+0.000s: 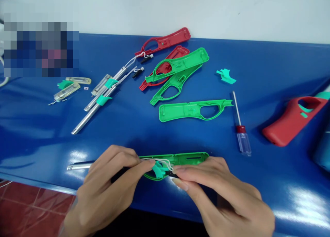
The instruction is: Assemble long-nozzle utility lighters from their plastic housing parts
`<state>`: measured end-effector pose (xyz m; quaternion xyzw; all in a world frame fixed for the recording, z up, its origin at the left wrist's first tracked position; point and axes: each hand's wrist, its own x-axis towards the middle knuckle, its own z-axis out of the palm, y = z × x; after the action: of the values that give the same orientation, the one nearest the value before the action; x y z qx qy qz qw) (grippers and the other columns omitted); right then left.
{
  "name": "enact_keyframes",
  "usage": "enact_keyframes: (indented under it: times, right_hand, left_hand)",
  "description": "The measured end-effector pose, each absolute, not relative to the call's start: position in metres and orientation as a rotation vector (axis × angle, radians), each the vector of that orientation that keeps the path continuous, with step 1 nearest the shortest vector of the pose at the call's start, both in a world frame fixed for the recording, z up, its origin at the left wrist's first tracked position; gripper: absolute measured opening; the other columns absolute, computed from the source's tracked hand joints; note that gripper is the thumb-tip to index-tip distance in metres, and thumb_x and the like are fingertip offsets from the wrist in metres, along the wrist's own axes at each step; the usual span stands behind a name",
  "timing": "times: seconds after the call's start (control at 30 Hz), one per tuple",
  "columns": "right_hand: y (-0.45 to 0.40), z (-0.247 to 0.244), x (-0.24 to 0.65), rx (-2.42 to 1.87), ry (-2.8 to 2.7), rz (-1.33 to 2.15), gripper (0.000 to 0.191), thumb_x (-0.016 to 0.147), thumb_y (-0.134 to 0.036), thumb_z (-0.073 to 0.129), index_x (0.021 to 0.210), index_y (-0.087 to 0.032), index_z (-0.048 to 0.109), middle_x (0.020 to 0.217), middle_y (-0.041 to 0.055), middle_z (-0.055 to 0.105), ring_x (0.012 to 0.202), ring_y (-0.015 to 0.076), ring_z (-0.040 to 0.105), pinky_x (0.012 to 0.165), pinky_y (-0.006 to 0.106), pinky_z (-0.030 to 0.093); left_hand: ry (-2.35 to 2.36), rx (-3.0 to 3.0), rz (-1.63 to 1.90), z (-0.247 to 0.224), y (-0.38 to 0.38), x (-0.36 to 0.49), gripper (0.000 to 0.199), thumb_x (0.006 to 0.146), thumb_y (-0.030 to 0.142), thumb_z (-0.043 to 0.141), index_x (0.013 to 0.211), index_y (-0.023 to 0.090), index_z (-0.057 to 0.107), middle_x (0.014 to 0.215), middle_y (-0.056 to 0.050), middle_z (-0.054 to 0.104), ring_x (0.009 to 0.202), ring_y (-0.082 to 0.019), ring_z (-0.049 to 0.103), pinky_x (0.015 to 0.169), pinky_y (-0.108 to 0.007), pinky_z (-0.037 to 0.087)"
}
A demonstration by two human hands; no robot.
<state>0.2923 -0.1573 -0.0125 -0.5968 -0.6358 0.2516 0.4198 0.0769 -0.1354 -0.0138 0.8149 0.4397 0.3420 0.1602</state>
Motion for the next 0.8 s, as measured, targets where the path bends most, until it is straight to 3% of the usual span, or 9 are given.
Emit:
enact_keyframes:
  times: [0.3,0.63,0.8]
  right_hand:
    - [-0.1547,-0.0107,0.2926,-1.472,-1.606,0.643,0.011,0.092,-0.022,0.079,0.093,-0.032,0.078,0.086,-0.0118,0.078,0.073,0.0099,0.071,0.076,0.027,0.055]
    - [-0.1613,-0.0136,0.2951,-1.474,-1.605,0.663,0.017,0.089,-0.018,0.081,0.097,-0.034,0.078,0.092,-0.0087,0.079,0.076,0.0170,0.074,0.077,0.036,0.058]
    - [-0.1561,-0.0121,0.2929,-1.482,-1.587,0.651,0.013,0.090,-0.021,0.080,0.095,-0.033,0.078,0.085,-0.0087,0.078,0.071,0.0153,0.070,0.069,0.033,0.056]
  left_hand:
    - [1.263,2.356,0.947,-0.0160,-0.1357,0.0759,0.025,0.103,-0.001,0.053,0.102,0.014,0.073,0.085,-0.003,0.064,0.084,-0.017,0.058,0.075,-0.033,0.044]
    - [1.277,2.348,0.881,-0.0117,-0.1373,0.0806,0.026,0.103,-0.001,0.048,0.109,0.012,0.069,0.087,-0.003,0.066,0.082,-0.017,0.056,0.076,-0.034,0.046]
    - [1.298,2.340,0.969,-0.0141,-0.1391,0.0826,0.026,0.099,-0.004,0.051,0.107,0.012,0.070,0.086,-0.004,0.065,0.082,-0.018,0.058,0.076,-0.035,0.046]
